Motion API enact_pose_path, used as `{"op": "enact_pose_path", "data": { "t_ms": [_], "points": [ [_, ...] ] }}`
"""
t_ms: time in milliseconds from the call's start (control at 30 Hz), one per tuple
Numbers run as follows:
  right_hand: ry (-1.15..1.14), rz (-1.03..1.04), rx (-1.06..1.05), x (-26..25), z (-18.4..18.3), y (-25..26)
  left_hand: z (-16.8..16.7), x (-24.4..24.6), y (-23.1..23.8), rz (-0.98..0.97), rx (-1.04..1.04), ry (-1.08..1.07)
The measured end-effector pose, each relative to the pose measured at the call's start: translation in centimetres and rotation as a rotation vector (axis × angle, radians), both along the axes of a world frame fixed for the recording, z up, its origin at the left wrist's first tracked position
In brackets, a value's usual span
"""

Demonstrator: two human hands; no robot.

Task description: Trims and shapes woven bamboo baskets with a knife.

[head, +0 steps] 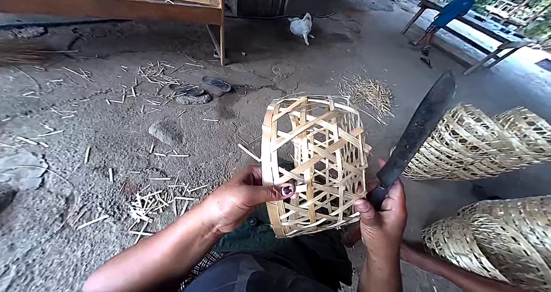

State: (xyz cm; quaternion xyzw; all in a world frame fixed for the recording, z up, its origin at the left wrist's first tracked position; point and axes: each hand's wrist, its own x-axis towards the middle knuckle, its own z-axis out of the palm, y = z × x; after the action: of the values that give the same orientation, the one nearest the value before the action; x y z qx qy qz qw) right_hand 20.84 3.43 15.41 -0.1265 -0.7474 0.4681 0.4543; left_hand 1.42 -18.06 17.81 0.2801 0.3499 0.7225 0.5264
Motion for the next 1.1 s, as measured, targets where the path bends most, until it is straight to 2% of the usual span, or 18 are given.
{"op": "enact_pose_path", "data": {
  "t_ms": [167, 267, 400, 500, 600, 733, 800, 933, 1100],
  "points": [
    [0.026, 0.032, -0.007, 0.7, -0.5, 1.2, 0.3, -0.1, 1.3, -0.049, 0.017, 0.258],
    [0.028, 0.030, -0.014, 1.1, -1.2, 1.6, 0.1, -0.6, 2.2, -0.053, -0.009, 0.332],
    [0.034, -0.030, -0.034, 1.1, -1.5, 1.1, -0.7, -1.0, 2.7, 0.063, 0.035, 0.394],
    [0.047, -0.078, -0.031, 0.8, -1.2, 0.8, -0.6, -1.2, 2.6, 0.089, 0.085, 0.416],
    [0.040, -0.077, -0.032, 0.6, -1.0, 0.6, -0.5, -1.0, 2.7, 0.207, 0.064, 0.453],
    [0.019, -0.047, -0.007, 0.1, -0.7, -0.2, -1.2, -1.1, 2.9, 0.269, 0.057, 0.286],
    [0.008, -0.047, 0.006, -0.1, -0.7, -0.6, -1.4, -0.8, 3.0, 0.364, 0.014, 0.303],
    [-0.037, -0.064, 0.036, -0.4, -1.0, -2.2, -2.1, -0.3, 4.0, 0.616, -0.199, 0.533],
    [-0.116, -0.133, 0.118, -0.4, -0.9, -3.2, -3.7, -0.9, 4.2, 0.755, -0.324, 0.878]
  ]
}}
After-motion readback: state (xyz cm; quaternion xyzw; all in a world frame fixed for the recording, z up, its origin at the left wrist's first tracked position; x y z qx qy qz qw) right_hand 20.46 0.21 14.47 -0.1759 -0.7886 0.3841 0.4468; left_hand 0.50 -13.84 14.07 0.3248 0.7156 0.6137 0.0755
